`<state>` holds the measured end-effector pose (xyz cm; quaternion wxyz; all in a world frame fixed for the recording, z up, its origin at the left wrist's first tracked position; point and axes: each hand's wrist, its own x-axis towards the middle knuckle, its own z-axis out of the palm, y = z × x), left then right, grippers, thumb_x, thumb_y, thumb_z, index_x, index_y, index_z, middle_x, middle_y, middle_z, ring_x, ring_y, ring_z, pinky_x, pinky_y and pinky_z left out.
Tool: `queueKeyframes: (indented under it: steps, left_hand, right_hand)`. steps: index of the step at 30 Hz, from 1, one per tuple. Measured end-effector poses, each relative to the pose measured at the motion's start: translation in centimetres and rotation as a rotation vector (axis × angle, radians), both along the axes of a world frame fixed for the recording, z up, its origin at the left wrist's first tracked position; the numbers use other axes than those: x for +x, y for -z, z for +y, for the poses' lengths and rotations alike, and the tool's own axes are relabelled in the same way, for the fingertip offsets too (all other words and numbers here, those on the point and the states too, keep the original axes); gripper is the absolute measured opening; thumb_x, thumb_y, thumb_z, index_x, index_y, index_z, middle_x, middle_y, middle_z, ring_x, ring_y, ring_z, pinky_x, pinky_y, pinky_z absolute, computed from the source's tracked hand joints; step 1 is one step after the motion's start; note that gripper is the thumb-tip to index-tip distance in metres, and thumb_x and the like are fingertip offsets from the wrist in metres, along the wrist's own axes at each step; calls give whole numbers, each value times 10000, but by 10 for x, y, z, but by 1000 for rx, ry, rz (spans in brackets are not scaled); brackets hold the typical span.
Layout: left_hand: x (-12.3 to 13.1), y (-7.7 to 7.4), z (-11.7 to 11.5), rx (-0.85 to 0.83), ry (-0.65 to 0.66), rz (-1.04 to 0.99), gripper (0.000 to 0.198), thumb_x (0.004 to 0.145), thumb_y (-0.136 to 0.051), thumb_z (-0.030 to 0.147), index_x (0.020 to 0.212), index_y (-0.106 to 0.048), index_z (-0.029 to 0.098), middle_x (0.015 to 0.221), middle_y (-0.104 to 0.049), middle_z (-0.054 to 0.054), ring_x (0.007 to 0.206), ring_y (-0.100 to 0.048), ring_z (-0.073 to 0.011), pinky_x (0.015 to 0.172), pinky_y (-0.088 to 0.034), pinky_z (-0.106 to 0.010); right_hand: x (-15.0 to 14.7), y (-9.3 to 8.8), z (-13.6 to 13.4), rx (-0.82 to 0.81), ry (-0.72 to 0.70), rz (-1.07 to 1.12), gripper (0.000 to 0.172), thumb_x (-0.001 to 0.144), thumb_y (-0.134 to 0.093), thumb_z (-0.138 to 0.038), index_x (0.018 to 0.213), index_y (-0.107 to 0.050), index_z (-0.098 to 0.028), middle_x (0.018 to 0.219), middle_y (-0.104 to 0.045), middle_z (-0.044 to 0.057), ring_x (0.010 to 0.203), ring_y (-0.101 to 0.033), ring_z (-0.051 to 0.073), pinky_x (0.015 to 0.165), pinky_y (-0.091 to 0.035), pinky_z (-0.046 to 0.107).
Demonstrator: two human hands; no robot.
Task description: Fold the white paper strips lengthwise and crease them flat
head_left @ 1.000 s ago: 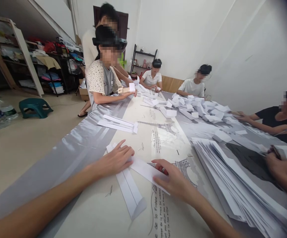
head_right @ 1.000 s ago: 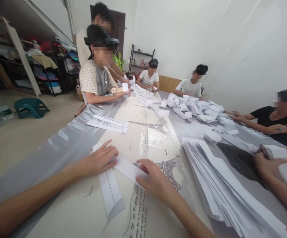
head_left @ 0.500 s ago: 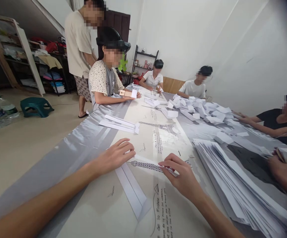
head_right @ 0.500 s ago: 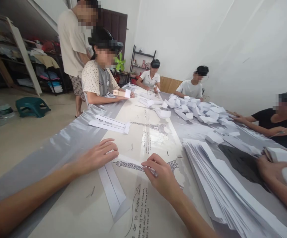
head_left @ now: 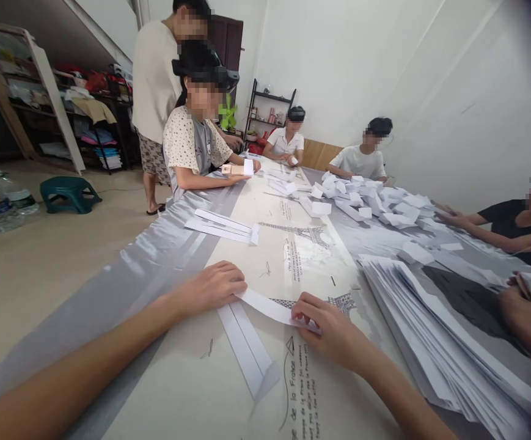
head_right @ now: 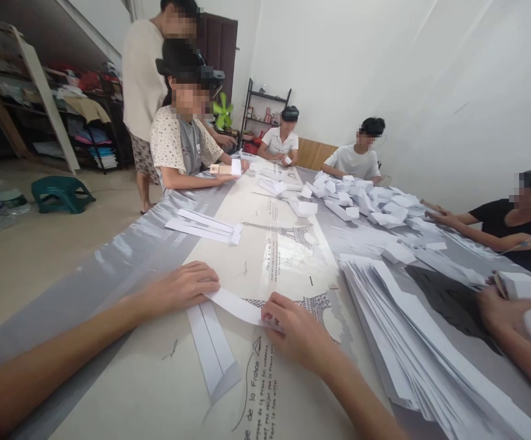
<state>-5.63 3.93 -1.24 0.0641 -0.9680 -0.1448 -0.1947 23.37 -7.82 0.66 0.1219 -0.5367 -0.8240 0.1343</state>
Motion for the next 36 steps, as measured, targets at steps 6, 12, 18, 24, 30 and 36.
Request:
queueKeyframes:
  steps: [6, 12, 18, 24, 30, 36]
  left_hand:
    - [8, -7, -14, 68, 28, -29, 243, 1031, -419, 86, 983, -632, 192, 999, -648, -69, 934, -586, -190, 867, -449, -324]
    - [7, -3, -10, -7, 17, -10, 269, 1064, -396, 156, 993, -651, 204, 973, -641, -49, 877, -576, -175, 831, -432, -310]
    - [8, -7, -10, -245, -29, -74, 348, 1088, -387, 305, 895, -654, 191, 928, -653, -28, 872, -596, -166, 834, -437, -306]
    - [13, -1, -12, -241, -96, -100, 308, 1088, -328, 223, 1066, -632, 179, 948, -658, -42, 907, -601, -183, 903, -434, -336]
    - [19, 13, -7, -194, -124, -100, 272, 1060, -367, 164, 981, -627, 181, 944, -610, -52, 908, -559, -192, 900, -437, -351]
    - [22, 10, -4, -187, -112, -121, 231, 1056, -405, 183, 946, -608, 176, 955, -595, -43, 923, -559, -181, 1021, -441, -391]
  right_hand:
    - [-4, -3, -2, -96, 53, 75, 131, 905, -507, -119, 886, -577, -228, 923, -611, 30, 703, -565, 157, 597, -459, 297]
    - [-4, -6, -4, -196, 47, 178, 96, 953, -557, -259, 880, -614, -233, 908, -623, 18, 714, -574, 152, 642, -487, 307]
    - [-8, -4, -3, -199, 60, 200, 284, 1023, -446, -316, 865, -669, -235, 852, -656, 27, 680, -561, 164, 621, -458, 320]
    - [-11, 0, -3, -234, 150, 228, 221, 1005, -475, -312, 1144, -644, -283, 800, -669, -4, 645, -573, 170, 633, -474, 327]
    - [-10, 2, -2, -194, 95, 210, 351, 1012, -440, -268, 1310, -614, -331, 1013, -612, 35, 685, -578, 154, 654, -501, 328]
    - [-9, 6, -3, -119, 20, 119, 419, 1035, -388, -228, 1380, -594, -347, 1062, -593, 50, 678, -569, 153, 659, -516, 347]
